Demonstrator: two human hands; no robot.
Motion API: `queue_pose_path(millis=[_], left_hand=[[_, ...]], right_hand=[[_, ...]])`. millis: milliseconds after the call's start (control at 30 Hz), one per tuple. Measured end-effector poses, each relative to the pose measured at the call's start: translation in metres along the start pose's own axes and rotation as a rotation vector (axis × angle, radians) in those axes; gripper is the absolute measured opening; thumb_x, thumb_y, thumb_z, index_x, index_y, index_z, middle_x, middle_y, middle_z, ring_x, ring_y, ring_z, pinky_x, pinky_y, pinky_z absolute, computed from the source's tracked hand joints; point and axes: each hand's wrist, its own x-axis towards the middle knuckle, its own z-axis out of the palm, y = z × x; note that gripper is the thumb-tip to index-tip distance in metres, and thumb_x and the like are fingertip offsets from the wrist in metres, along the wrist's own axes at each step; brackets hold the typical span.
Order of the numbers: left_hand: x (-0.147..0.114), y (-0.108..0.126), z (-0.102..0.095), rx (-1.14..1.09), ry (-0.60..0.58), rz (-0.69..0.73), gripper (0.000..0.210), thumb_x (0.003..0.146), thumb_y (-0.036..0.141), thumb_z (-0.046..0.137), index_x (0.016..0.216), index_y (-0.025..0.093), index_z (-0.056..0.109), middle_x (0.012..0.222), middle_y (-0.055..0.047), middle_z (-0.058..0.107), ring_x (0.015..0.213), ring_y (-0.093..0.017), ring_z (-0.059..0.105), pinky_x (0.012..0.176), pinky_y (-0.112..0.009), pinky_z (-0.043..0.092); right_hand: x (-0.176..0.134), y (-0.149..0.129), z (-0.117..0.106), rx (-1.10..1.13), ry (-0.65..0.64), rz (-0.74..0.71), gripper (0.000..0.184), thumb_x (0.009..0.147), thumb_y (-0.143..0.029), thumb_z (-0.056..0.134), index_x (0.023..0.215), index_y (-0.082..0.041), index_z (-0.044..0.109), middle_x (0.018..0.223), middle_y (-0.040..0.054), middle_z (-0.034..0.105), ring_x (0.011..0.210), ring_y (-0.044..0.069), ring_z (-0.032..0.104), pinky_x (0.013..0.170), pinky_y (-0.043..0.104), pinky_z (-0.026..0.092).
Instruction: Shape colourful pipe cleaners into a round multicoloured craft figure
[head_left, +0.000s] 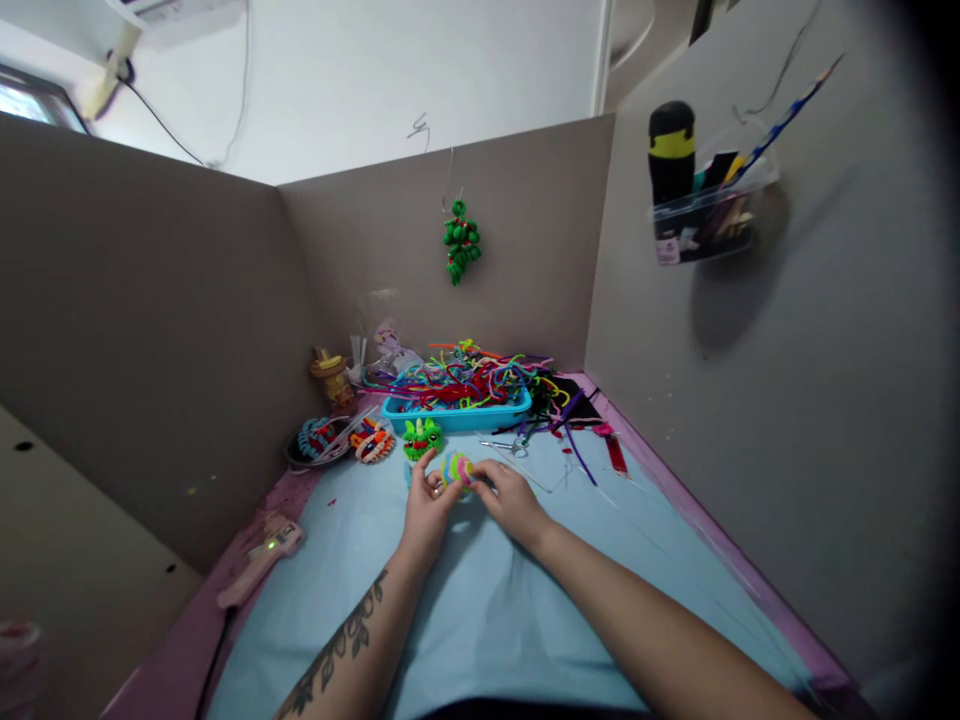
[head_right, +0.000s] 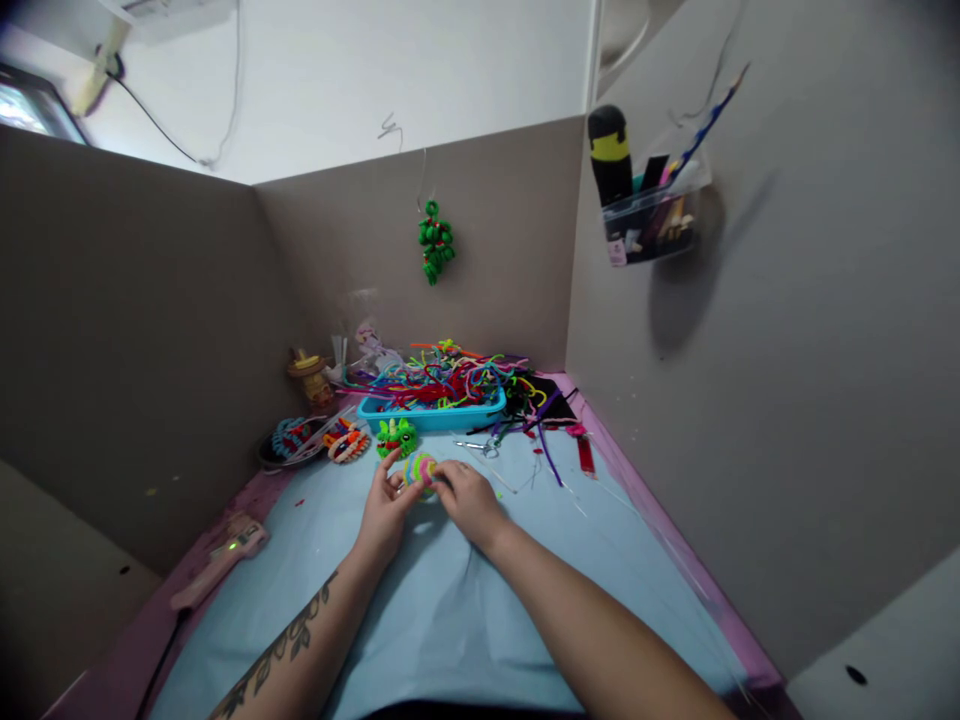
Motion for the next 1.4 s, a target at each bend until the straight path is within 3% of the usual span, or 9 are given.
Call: queue_pose_path(millis=[667,900,1400], left_hand=[[-0.0021,0.0024,0.0007,-0.012,-0.019,-0.019,0.069,0.064,0.027,0.071,0.124,0.024,0.038,0.075,0.003,0.056,0.067,-0.011,0.057,0.064,-0.022,0.044],[0.0009,0.0015,-0.0020,-0.067,0.035,-0.084,0.067,0.065,0.029,0.071,0.123,0.022,0.039,0.074,0.003,0.053,0.056,-0.006,0.052,0.052,-0.017,0.038],[-0.0014,0.0050,0.0007,-0.005,0.014,-0.016,0.066,0.063,0.028,0.072,0.121,0.022,0.042,0.065,0.006,0.052,0.060,-0.009,0.052,0.061,-0.021,0.039]], right_hand=[[0.0017,-0.0026,-0.0044,-0.089,-0.059,-0.020,0.010,0.084,-0.018,0.048,0.085,-0.020,0.058,0.082,0.0031,0.062,0.081,0.017,0.055,0.073,0.029,0.042],[0.0002,-0.0043,-0.0036,-0.059,-0.049,-0.047,0.017,0.081,-0.018,0.053,0.097,-0.020,0.055,0.090,0.0047,0.061,0.086,0.018,0.055,0.077,0.031,0.044],[0.0025,-0.0082,-0.0064,-0.134,-0.042,-0.048,0.008,0.081,-0.014,0.050,0.081,-0.020,0.055,0.080,0.0035,0.056,0.078,0.018,0.052,0.071,0.029,0.041]])
